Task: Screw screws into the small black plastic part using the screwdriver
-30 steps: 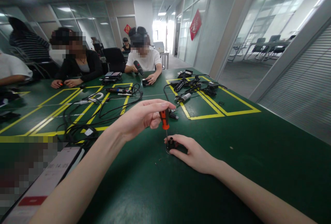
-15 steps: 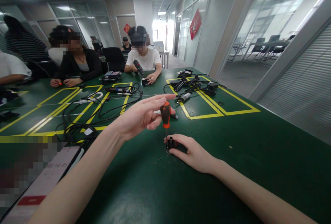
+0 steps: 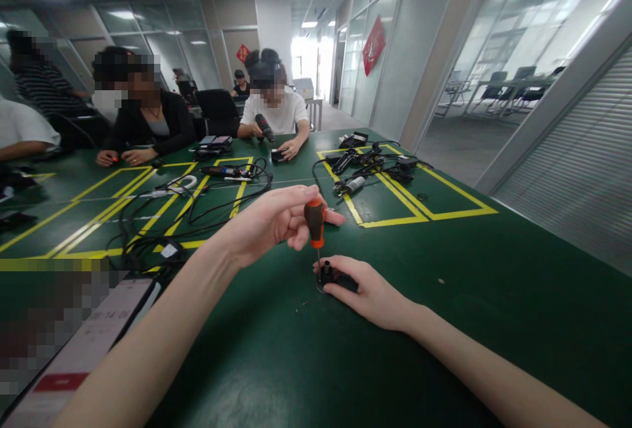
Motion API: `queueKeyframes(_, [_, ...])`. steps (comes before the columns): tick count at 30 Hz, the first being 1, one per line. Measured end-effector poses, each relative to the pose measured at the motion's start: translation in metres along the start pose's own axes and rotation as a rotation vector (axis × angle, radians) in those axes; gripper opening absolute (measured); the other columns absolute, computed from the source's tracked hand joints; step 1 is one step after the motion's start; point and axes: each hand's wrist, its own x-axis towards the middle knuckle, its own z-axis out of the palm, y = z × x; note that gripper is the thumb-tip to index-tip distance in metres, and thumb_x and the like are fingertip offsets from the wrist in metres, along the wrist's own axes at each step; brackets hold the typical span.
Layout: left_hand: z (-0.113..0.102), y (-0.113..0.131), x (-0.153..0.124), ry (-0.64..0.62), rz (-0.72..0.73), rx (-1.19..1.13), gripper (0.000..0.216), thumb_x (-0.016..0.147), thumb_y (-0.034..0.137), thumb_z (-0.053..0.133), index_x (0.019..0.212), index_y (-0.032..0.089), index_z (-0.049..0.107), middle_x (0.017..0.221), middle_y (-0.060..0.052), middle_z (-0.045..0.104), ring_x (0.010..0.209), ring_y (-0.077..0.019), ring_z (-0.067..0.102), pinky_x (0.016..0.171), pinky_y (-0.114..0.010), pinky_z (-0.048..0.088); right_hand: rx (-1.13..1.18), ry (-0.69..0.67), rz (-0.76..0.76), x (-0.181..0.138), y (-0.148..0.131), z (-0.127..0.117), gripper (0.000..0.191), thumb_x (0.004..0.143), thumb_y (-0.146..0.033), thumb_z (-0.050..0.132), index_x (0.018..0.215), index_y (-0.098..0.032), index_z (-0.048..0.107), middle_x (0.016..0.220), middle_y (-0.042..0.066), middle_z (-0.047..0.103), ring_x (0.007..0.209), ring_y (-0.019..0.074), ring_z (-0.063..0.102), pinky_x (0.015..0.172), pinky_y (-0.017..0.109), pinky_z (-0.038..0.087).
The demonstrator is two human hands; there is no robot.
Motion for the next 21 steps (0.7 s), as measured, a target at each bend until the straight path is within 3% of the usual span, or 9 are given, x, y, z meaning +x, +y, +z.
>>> queueKeyframes(4, [-0.0008, -0.0004, 0.0013, 0.008, -0.029, -0.035, 0.024, 0.09, 0.037, 0.066, 0.093, 0.013, 0.066, 0.092, -0.011, 0.078, 0.048, -0.0078, 0.053, 0.046, -0.021, 0.039, -0.011, -0.006, -0.015, 0.0001, -0.0003, 0.0001, 0.028, 0.095, -0.023, 0.064, 0.123, -0.02, 0.067, 0.118, 0.01, 0.074, 0.107, 0.023, 0.07, 0.096, 0.039, 0.057])
queueKeyframes(10, [0.0011, 0.002, 0.0006, 0.063, -0.05, -0.041, 0.036, 0.09, 0.033, 0.067, 0.119, 0.012, 0.072, 0.089, -0.007, 0.07, 0.044, -0.0031, 0.041, 0.04, -0.019, 0.025, -0.003, -0.007, -0.006, -0.0006, 0.0002, 0.0002, 0.027, 0.096, -0.025, 0.063, 0.122, -0.02, 0.067, 0.119, 0.009, 0.074, 0.106, 0.0226, 0.07, 0.095, 0.038, 0.057])
queueKeyframes(15, [0.0003, 0.0011, -0.0013, 0.053, -0.037, 0.026, 0.033, 0.082, 0.041, 0.079, 0.097, 0.011, 0.077, 0.059, 0.004, 0.048, 0.045, -0.0041, 0.036, 0.039, -0.017, 0.018, -0.003, -0.016, -0.005, -0.0002, 0.0004, -0.0005, 0.027, 0.096, -0.024, 0.063, 0.123, -0.019, 0.066, 0.12, 0.01, 0.074, 0.107, 0.0224, 0.07, 0.096, 0.038, 0.056])
queueKeyframes(17, [-0.0001, 0.0003, -0.0009, 0.034, -0.026, 0.031, 0.031, 0.082, 0.041, 0.079, 0.091, 0.011, 0.075, 0.063, 0.001, 0.056, 0.046, -0.0043, 0.039, 0.04, -0.017, 0.023, -0.012, -0.014, -0.007, -0.0001, 0.0004, -0.0006, 0.028, 0.096, -0.024, 0.063, 0.123, -0.02, 0.066, 0.12, 0.01, 0.074, 0.107, 0.0227, 0.07, 0.096, 0.039, 0.057])
queueKeyframes(21, [-0.0014, -0.0006, 0.0013, -0.013, -0.044, -0.034, 0.033, 0.089, 0.044, 0.069, 0.09, 0.011, 0.07, 0.091, -0.011, 0.075, 0.048, -0.0064, 0.05, 0.045, -0.019, 0.039, -0.015, -0.004, -0.011, 0.0001, -0.0001, -0.0005, 0.028, 0.096, -0.025, 0.064, 0.123, -0.02, 0.068, 0.12, 0.01, 0.074, 0.107, 0.023, 0.07, 0.097, 0.039, 0.057])
